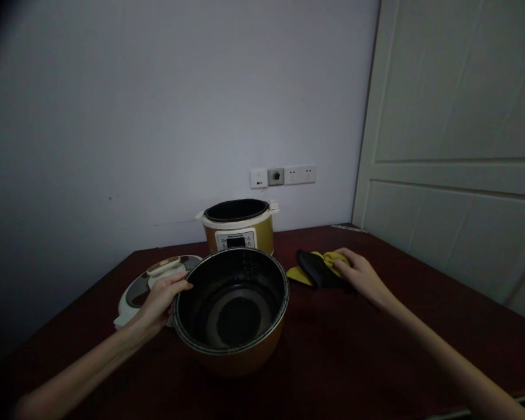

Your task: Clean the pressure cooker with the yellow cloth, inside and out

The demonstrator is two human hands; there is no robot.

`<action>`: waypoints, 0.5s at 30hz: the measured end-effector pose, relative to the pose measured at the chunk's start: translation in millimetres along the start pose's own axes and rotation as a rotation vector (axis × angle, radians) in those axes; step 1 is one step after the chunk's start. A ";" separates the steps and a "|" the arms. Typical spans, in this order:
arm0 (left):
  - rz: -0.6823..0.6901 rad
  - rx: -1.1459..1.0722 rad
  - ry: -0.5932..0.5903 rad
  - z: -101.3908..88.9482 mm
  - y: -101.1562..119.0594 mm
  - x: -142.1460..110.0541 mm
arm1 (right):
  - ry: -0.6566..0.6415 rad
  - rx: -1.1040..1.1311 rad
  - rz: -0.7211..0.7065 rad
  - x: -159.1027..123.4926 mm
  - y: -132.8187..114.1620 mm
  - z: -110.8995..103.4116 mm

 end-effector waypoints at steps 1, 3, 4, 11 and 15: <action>-0.006 -0.010 -0.004 1.5 -1.1 0.3 | 0.017 0.022 0.013 3.2 0.3 -5.9; -0.018 -0.030 -0.007 3.8 -3.6 0.9 | 0.034 0.064 0.037 8.0 1.1 -13.6; -0.022 -0.038 -0.007 4.7 -4.5 1.1 | 0.043 0.087 0.057 9.7 2.0 -16.3; -0.046 -0.058 0.000 8.5 -10.4 1.3 | 0.090 0.380 0.226 19.3 -5.8 -19.9; -0.056 -0.070 -0.015 8.2 -15.0 5.3 | 0.081 0.494 0.282 31.5 -16.3 -14.4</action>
Point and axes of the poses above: each hand's wrist, its own x-axis towards the middle knuckle, its own z-axis out of the palm, y = z × x, the point moved 10 cm from there along x, towards the middle knuckle, and after that the axes turned 1 degree about -x, right-handed, at the moved point
